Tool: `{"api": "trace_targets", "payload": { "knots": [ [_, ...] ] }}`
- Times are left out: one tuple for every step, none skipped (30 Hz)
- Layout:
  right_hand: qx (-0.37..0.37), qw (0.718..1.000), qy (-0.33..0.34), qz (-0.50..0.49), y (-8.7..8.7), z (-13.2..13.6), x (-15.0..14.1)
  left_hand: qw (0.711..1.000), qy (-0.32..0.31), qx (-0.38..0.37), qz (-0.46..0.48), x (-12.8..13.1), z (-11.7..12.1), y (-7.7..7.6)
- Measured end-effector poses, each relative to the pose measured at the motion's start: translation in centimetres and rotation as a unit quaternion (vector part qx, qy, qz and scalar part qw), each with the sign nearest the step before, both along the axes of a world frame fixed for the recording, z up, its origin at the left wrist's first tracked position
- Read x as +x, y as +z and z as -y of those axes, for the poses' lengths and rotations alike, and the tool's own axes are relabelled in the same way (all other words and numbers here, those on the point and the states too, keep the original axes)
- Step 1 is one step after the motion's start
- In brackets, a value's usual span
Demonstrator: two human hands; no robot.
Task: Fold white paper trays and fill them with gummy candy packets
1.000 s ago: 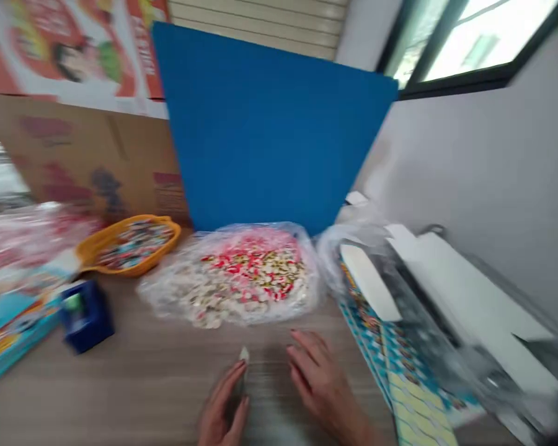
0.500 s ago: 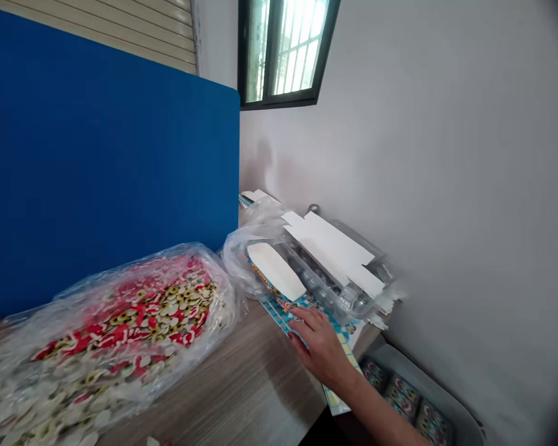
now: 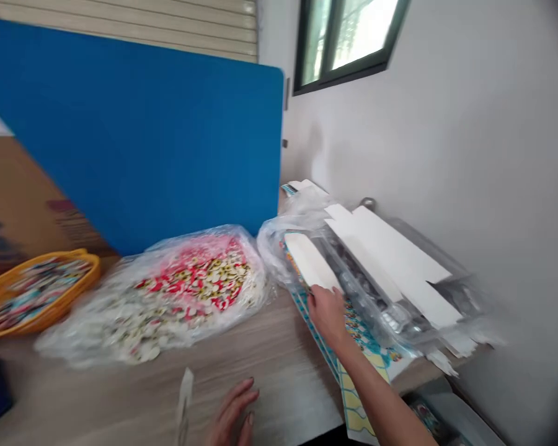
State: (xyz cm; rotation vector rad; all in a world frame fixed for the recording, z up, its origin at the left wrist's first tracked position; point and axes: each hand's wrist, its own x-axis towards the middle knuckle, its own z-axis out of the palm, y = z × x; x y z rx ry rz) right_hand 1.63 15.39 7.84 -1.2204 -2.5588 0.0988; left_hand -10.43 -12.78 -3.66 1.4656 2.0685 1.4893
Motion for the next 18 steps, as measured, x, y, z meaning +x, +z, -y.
{"api": "trace_targets", "payload": {
  "knots": [
    [0.018,0.999,0.024,-0.023,-0.1,1.0,1.1,1.000,0.013,-0.017,0.008,-0.2,0.7,0.6],
    [0.040,0.996,0.062,-0.054,-0.3,2.2,2.5,0.999,0.038,-0.031,0.025,-0.3,1.5,1.2],
    [0.057,0.988,0.115,-0.083,-0.3,3.4,3.9,0.995,0.071,-0.040,0.050,-0.5,2.2,1.8],
    [0.063,0.976,0.181,-0.106,-0.4,4.8,5.2,0.990,0.104,-0.041,0.084,-0.8,2.9,2.3],
    [0.058,0.958,0.256,-0.115,-0.4,6.2,6.3,0.981,0.140,-0.031,0.127,-1.1,3.5,2.8],
    [0.050,0.938,0.325,-0.113,-0.5,7.6,7.0,0.968,0.175,-0.013,0.178,-1.5,4.1,3.2],
    [0.043,0.915,0.386,-0.111,-0.5,9.1,7.3,0.952,0.205,0.015,0.228,-2.0,4.7,3.6],
    [0.031,0.896,0.430,-0.105,-0.7,10.6,7.1,0.932,0.237,0.051,0.270,-2.6,5.2,3.9],
    [0.019,0.882,0.461,-0.097,-1.0,12.1,6.4,0.912,0.267,0.090,0.299,-3.4,5.8,4.2],
    [0.006,0.873,0.479,-0.088,-1.5,13.5,5.4,0.895,0.296,0.125,0.310,-4.2,6.4,4.4],
    [-0.006,0.869,0.489,-0.078,-2.1,14.8,4.0,0.883,0.322,0.151,0.306,-5.1,7.1,4.6],
    [-0.014,0.865,0.497,-0.068,-2.8,15.9,2.3,0.877,0.345,0.164,0.292,-6.0,7.9,4.8],
    [-0.015,0.860,0.506,-0.061,-3.6,16.9,0.5,0.874,0.367,0.166,0.273,-7.0,8.8,4.9],
    [-0.010,0.854,0.518,-0.058,-4.5,17.8,-1.3,0.871,0.391,0.161,0.252,-8.0,9.7,5.1],
    [0.002,0.846,0.529,-0.060,-5.2,18.5,-3.1,0.868,0.416,0.148,0.226,-9.0,10.6,5.3],
    [0.017,0.839,0.540,-0.065,-5.7,19.2,-4.9,0.869,0.440,0.124,0.190,-10.2,11.6,5.6],
    [0.030,0.831,0.550,-0.072,-6.0,19.8,-6.5,0.870,0.462,0.093,0.147,-11.6,12.4,6.0],
    [0.035,0.824,0.560,-0.081,-6.0,20.4,-7.9,0.870,0.478,0.060,0.100,-13.3,13.0,6.4]
  ]
}}
